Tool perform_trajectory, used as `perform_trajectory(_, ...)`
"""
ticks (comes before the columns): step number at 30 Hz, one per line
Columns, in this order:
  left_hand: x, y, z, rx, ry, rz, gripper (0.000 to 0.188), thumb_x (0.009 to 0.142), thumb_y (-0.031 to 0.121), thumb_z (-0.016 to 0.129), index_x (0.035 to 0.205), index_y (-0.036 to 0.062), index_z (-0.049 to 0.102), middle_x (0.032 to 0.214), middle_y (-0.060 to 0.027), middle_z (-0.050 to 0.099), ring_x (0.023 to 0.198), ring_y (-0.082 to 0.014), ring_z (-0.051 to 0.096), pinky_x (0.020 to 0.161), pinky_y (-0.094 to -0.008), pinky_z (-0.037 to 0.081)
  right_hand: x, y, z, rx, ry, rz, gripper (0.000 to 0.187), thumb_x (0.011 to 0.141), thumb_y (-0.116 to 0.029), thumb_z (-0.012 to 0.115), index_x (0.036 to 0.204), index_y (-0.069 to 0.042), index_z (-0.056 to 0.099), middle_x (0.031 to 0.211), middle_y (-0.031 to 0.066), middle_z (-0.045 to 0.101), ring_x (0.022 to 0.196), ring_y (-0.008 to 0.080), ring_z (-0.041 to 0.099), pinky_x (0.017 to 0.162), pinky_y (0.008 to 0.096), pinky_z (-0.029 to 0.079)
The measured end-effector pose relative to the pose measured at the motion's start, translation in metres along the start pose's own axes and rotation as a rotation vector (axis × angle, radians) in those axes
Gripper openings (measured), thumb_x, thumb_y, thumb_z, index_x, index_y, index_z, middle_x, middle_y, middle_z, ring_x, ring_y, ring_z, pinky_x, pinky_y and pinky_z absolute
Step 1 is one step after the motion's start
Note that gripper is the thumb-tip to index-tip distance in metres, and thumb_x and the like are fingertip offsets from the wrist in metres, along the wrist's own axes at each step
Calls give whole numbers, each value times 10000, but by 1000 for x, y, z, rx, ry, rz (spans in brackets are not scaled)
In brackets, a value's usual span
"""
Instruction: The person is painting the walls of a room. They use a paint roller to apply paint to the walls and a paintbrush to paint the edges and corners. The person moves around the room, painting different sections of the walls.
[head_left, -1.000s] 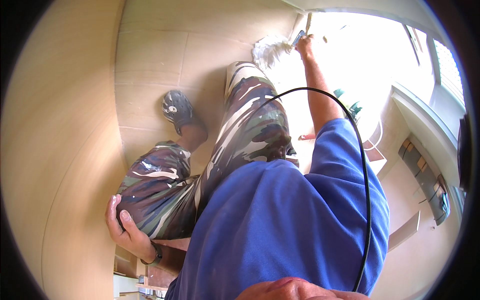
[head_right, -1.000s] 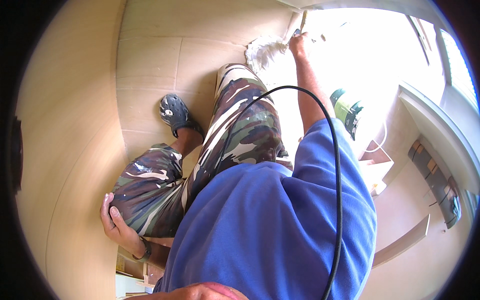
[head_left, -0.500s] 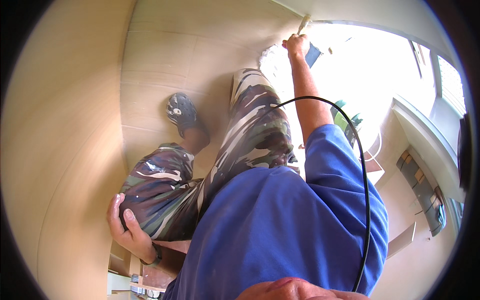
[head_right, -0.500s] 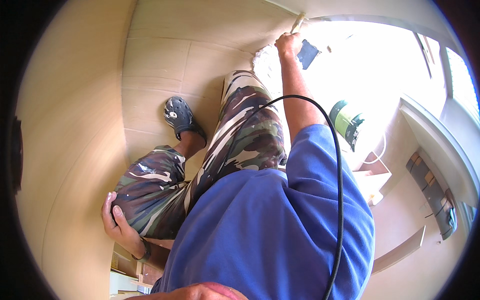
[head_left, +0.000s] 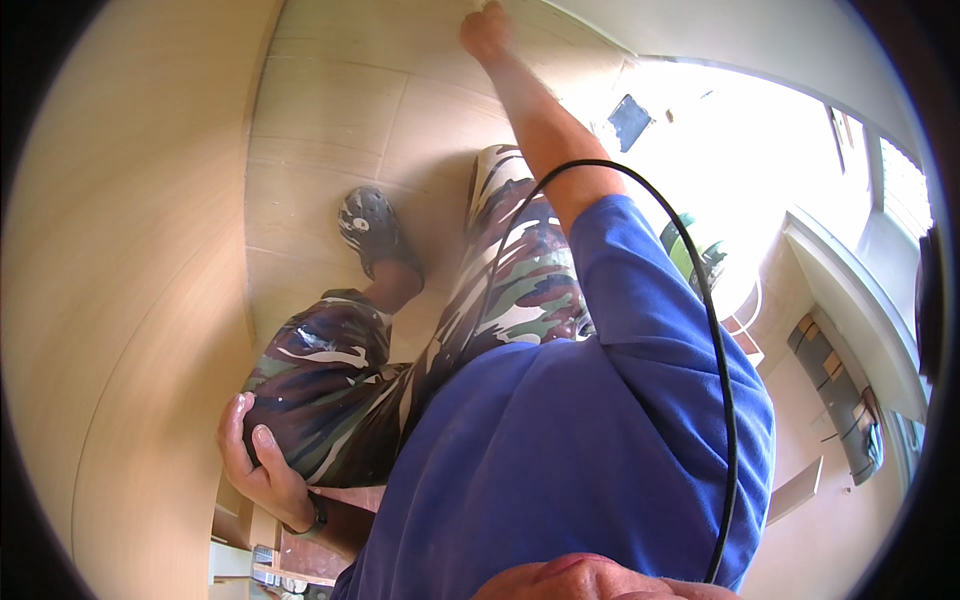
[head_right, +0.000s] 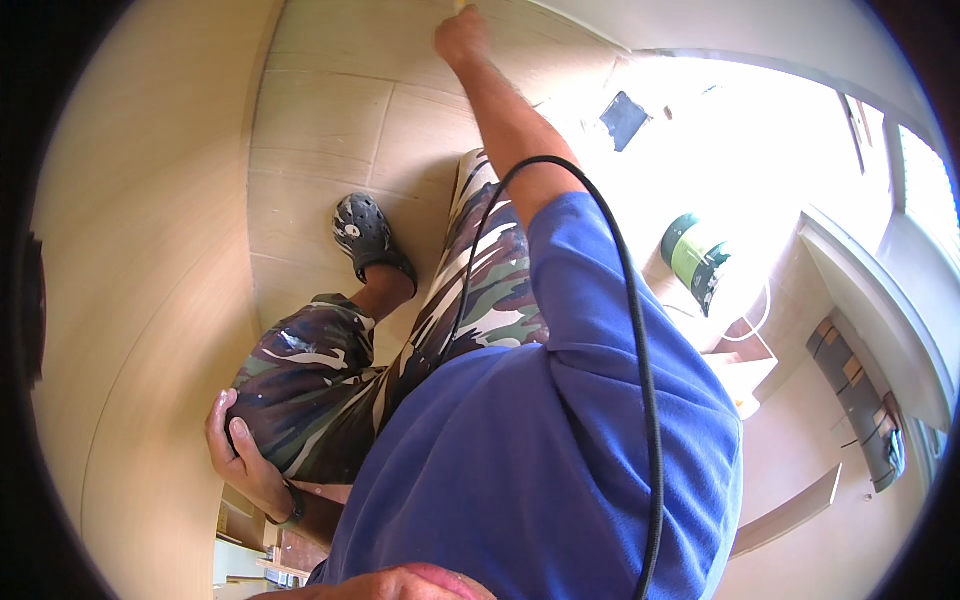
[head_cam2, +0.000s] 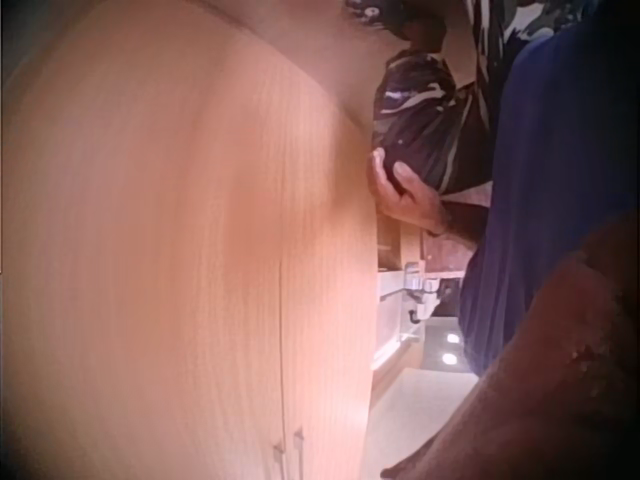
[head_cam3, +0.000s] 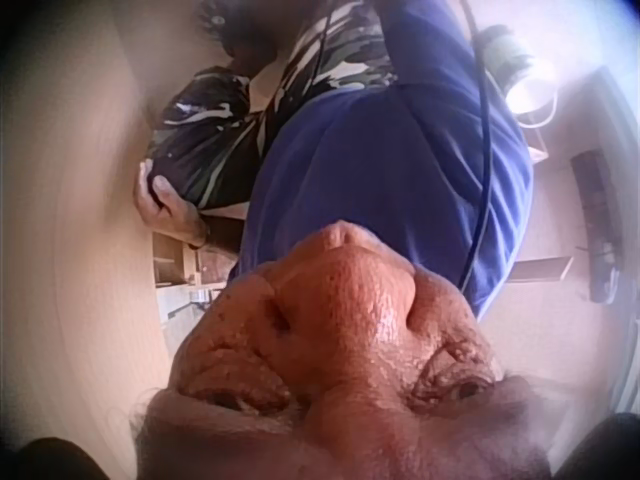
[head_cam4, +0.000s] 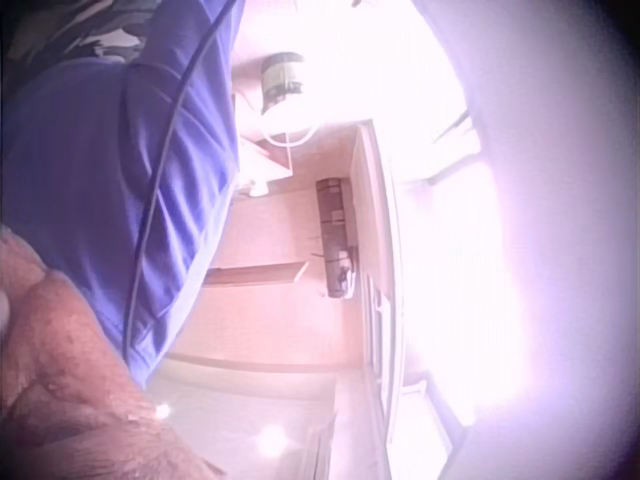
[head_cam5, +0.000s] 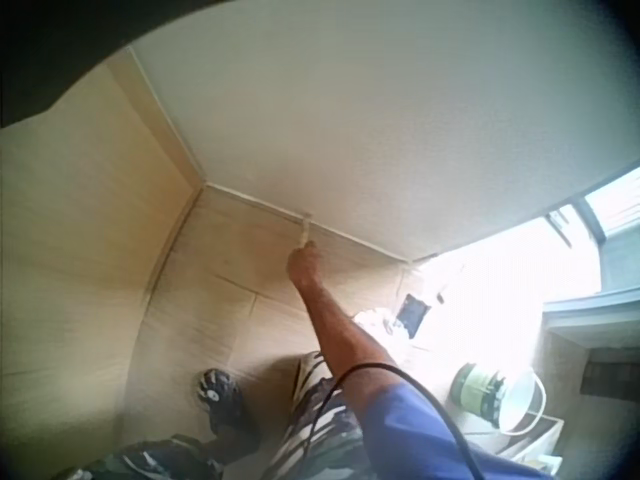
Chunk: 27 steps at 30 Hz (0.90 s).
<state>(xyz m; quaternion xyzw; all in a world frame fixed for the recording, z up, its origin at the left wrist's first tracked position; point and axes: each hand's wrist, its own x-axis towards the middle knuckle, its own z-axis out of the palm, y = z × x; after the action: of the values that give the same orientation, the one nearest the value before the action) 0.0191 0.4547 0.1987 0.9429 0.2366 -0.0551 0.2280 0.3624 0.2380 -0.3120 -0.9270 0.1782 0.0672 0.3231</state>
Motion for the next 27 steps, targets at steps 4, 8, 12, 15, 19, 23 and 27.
perform_trajectory(4, -1, 0, 1, -20, 17, 0, 313, 868, 170, 467, 1080, -36, 568, 1044, -172, 602, 965, -301, 571, 861, -380, 428, -34, 34, -94, -215, -112, -107, 237, 803, -201, 508, 895, -21, 631, 1007, 184, 595, 929, 319, 581, 800, 412, 479)
perform_trajectory(8, 1, -5, 1, -37, 9, 34, 317, 866, 176, 469, 1080, -36, 567, 1044, -174, 602, 962, -304, 575, 858, -382, 432, -35, 144, -151, -226, -170, 16, 206, 841, -171, 530, 963, -7, 557, 874, 159, 601, 751, 245, 616, 639, 384, 522)
perform_trajectory(12, -1, -4, -2, -19, 3, 47, 314, 862, 167, 471, 1078, -39, 566, 1043, -179, 602, 961, -307, 577, 855, -383, 435, -67, 118, -177, 472, 149, 582, 278, 905, -262, 496, 1005, -3, 516, 694, 78, 620, 611, 200, 619, 506, 327, 524)
perform_trajectory(15, 0, -2, -1, -22, -2, 59, 312, 858, 161, 473, 1075, -42, 566, 1041, -182, 602, 960, -308, 577, 855, -383, 436, -47, 99, -147, -881, -239, -231, 371, 838, -414, 518, 786, -80, 671, 751, 23, 656, 751, 204, 602, 666, 325, 438)
perform_trajectory(19, 5, -3, -2, -33, -14, 52, 314, 857, 163, 474, 1073, -44, 566, 1035, -182, 604, 957, -310, 577, 855, -384, 436, -39, -4, -103, -699, -133, -266, 236, 815, -200, 498, 813, -86, 704, 832, 112, 666, 847, 234, 596, 707, 356, 449)
perform_trajectory(23, 1, 0, -1, -29, 4, 5, 314, 852, 160, 472, 1071, -44, 569, 1033, -181, 603, 958, -308, 574, 860, -386, 431, -33, -74, -68, -538, -234, -369, 205, 804, -150, 491, 907, -43, 633, 925, 166, 649, 860, 309, 612, 752, 400, 471)
perform_trajectory(27, 8, 1, -1, -54, -4, 11, 314, 849, 159, 473, 1066, -46, 571, 1032, -182, 601, 962, -305, 570, 866, -388, 427, 32, 5, 32, 84, -172, -118, 245, 792, -145, 497, 985, 1, 538, 937, 227, 624, 888, 368, 606, 779, 447, 479)
